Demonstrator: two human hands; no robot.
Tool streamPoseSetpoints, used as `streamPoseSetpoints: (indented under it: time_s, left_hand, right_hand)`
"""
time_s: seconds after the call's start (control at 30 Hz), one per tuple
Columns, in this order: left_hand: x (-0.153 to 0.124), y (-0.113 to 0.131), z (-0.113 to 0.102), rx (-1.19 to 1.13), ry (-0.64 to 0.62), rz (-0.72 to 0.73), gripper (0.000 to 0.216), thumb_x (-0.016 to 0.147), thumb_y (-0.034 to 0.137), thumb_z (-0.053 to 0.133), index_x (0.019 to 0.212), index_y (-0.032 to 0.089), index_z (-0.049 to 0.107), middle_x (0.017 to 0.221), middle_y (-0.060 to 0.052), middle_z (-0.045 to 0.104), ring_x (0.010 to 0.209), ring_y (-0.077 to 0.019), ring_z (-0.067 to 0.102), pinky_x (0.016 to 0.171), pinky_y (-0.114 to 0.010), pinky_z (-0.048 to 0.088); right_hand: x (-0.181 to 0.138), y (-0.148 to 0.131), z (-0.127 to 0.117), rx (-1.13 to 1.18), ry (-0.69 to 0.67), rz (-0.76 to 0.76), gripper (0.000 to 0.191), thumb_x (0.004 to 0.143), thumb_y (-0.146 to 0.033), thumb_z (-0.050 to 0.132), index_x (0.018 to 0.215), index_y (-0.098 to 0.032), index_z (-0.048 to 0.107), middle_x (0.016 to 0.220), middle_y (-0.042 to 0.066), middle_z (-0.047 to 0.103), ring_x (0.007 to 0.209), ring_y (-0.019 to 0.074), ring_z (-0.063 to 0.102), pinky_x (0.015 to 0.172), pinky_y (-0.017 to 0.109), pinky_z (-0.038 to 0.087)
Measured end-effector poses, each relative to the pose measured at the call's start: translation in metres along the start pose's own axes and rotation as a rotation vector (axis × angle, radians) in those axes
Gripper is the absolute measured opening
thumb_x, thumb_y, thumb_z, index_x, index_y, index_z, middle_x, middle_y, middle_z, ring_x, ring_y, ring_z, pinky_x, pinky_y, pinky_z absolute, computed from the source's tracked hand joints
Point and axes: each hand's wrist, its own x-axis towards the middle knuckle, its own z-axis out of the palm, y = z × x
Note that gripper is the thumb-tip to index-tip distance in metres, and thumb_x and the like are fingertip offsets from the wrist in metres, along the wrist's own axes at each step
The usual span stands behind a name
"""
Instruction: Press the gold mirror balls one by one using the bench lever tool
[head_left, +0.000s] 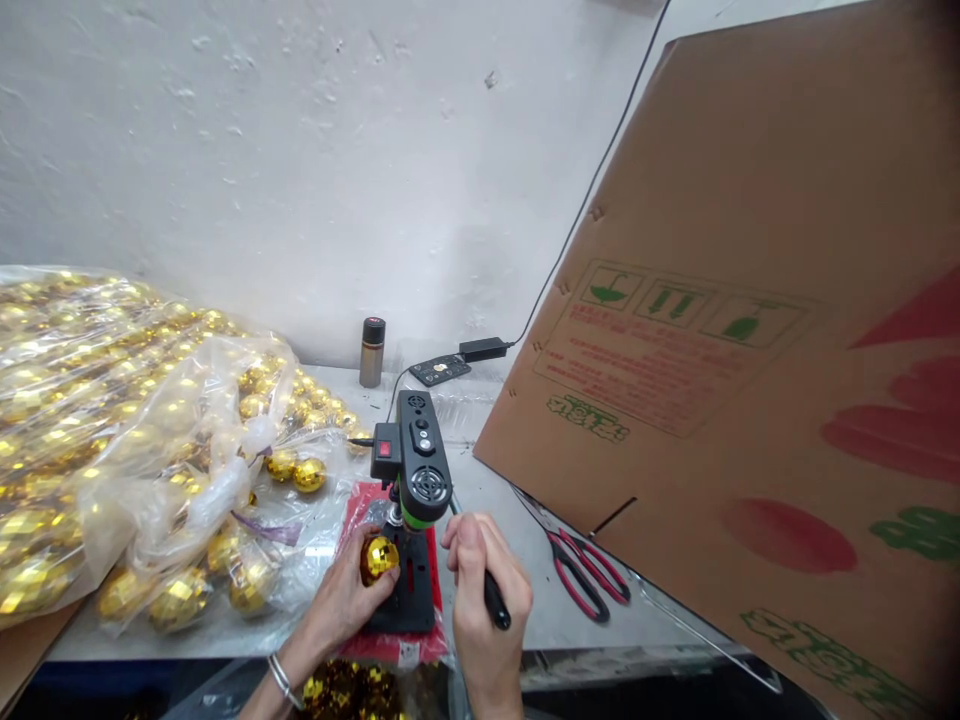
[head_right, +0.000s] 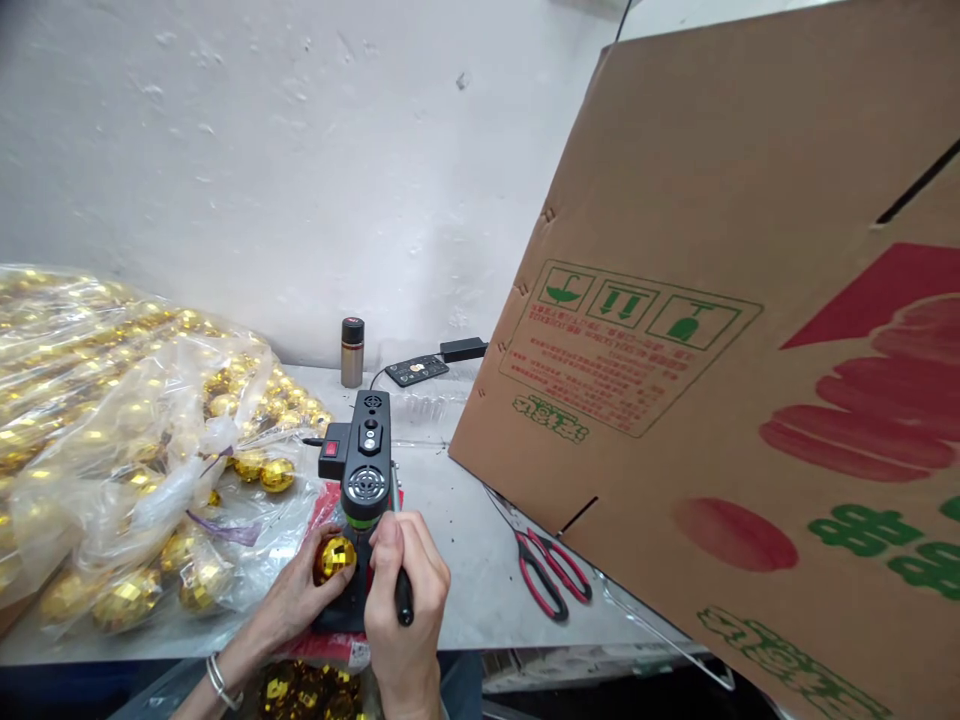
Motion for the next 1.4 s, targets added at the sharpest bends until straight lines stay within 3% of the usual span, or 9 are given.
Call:
streamPoseSetpoints:
  time_s: [0.37, 0.57, 0.7, 0.8, 0.97, 1.2, 1.4]
  left_hand:
    - [0.001, -0.002, 0.007, 0.149, -0.110, 0.058, 0.054, 0.078, 0.037, 0.069, 0.128, 0.016, 0.064, 0.121, -0.019, 0.078, 0.110, -0.0373, 0.075, 0.098, -0.053, 0.058]
    - [0.011, 0.029, -0.005, 0.246, -0.182, -0.003, 0.029, 0.080, 0.036, 0.065, 0.104, 0.019, 0.070, 0.099, -0.011, 0.080, 0.091, -0.0322, 0.076, 0.083, -0.041, 0.058]
    - [0.012, 0.025, 0.006, 0.344, -0.105, -0.015, 0.032, 0.085, 0.044, 0.066, 0.107, 0.021, 0.070, 0.103, -0.011, 0.080, 0.094, -0.0342, 0.077, 0.079, -0.041, 0.056]
    - [0.007, 0.003, 0.024, 0.368, 0.011, 0.060, 0.038, 0.087, 0.047, 0.066, 0.115, 0.022, 0.068, 0.100, -0.011, 0.079, 0.089, -0.0342, 0.076, 0.076, -0.042, 0.057]
    - [0.002, -0.029, 0.045, 0.424, 0.210, 0.217, 0.036, 0.085, 0.047, 0.071, 0.109, 0.020, 0.069, 0.100, -0.013, 0.077, 0.096, -0.0367, 0.073, 0.085, -0.050, 0.056]
    - [0.001, -0.036, 0.049, 0.428, 0.186, 0.244, 0.038, 0.083, 0.043, 0.077, 0.111, 0.020, 0.066, 0.099, -0.010, 0.076, 0.097, -0.0340, 0.071, 0.092, -0.052, 0.051]
    - [0.000, -0.032, 0.051, 0.422, 0.169, 0.211, 0.035, 0.081, 0.039, 0.078, 0.109, 0.021, 0.066, 0.100, -0.009, 0.075, 0.099, -0.0340, 0.069, 0.092, -0.050, 0.050]
  right_hand:
    - [-0.006, 0.001, -0.003, 0.028, -0.027, 0.010, 0.033, 0.107, -0.010, 0.043, 0.078, -0.023, 0.049, 0.070, -0.005, 0.049, 0.064, 0.0088, 0.052, 0.060, 0.018, 0.045]
    - [-0.007, -0.001, -0.005, 0.006, -0.055, 0.008, 0.031, 0.106, -0.010, 0.044, 0.079, -0.023, 0.048, 0.071, -0.004, 0.050, 0.064, 0.0085, 0.053, 0.060, 0.018, 0.045]
    - [-0.006, 0.000, -0.006, -0.012, -0.053, -0.010, 0.030, 0.105, -0.009, 0.044, 0.079, -0.023, 0.048, 0.071, -0.004, 0.050, 0.064, 0.0084, 0.053, 0.060, 0.018, 0.045]
    - [-0.004, 0.000, -0.006, -0.029, -0.053, -0.026, 0.029, 0.104, -0.008, 0.043, 0.080, -0.023, 0.049, 0.071, -0.004, 0.051, 0.063, 0.0081, 0.054, 0.060, 0.018, 0.045]
    - [-0.003, -0.001, -0.006, -0.041, -0.043, -0.046, 0.029, 0.103, -0.007, 0.043, 0.080, -0.023, 0.049, 0.070, -0.005, 0.051, 0.063, 0.0079, 0.054, 0.059, 0.017, 0.046]
    - [-0.019, 0.013, -0.005, -0.078, -0.020, -0.112, 0.032, 0.107, -0.011, 0.041, 0.078, -0.023, 0.051, 0.070, -0.003, 0.055, 0.062, 0.0090, 0.058, 0.058, 0.019, 0.047]
    - [-0.046, 0.038, 0.005, -0.099, 0.090, -0.156, 0.039, 0.111, -0.023, 0.037, 0.075, -0.024, 0.051, 0.067, -0.004, 0.057, 0.057, 0.0109, 0.056, 0.058, 0.025, 0.046]
